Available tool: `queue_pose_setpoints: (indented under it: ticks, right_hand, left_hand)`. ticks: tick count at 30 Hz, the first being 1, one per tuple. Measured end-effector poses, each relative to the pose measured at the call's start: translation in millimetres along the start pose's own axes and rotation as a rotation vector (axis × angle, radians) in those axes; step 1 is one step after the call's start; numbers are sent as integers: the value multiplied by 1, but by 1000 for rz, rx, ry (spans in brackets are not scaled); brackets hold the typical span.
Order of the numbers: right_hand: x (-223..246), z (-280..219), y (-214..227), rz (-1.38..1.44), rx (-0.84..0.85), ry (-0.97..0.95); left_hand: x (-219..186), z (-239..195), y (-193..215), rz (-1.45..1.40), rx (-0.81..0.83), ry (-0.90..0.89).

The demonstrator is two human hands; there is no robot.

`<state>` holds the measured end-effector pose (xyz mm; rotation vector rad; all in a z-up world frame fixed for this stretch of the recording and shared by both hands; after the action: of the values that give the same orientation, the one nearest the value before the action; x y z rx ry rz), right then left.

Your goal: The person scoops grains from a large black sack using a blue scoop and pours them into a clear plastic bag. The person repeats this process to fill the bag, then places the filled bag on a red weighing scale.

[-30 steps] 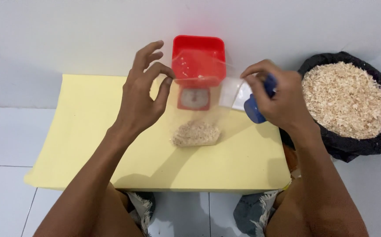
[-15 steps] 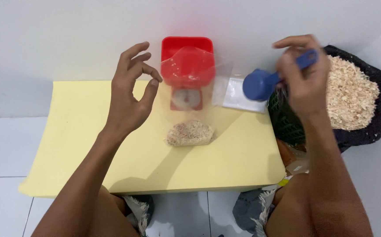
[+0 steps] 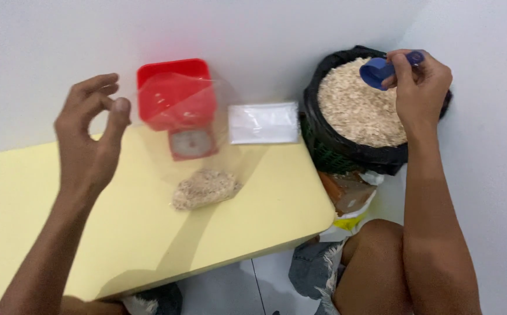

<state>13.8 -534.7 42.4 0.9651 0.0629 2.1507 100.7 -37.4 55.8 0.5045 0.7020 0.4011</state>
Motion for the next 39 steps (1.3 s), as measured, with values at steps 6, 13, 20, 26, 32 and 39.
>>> queue_pose_setpoints:
  ticks: [6, 13, 20, 26, 32, 39]
  right_hand:
    - [-43, -8, 50, -182, -135, -67]
    - [-98, -38, 25, -96, 176, -606]
    - [-110, -39, 60, -171, 5, -163]
    - [-89, -41, 81, -297, -137, -57]
    - [-136, -57, 74, -508, -103, -301]
    - [-149, -72, 71, -430, -311, -411]
  left_hand:
    - [-86, 9, -2, 254, -135, -326]
    - [-192, -29, -87, -23, -147, -752]
    - [-184, -47, -249, -160, 440, -333]
    - [-188, -76, -332, -77, 653, -243]
    - [-181, -95, -362, -29, 674, -188]
    - [-171, -105, -380, 76, 749, -210]
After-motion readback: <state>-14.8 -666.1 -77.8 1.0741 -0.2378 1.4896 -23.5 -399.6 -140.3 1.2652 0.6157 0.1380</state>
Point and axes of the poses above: each hand's wrist, its own z-axis towards the middle knuckle, its own y-axis out of the back of the hand, x = y × z, the point moved 10 cm from there along z, towards the middle knuckle, and after that the axes turned 9 degrees about z, right-handed, at the moved point
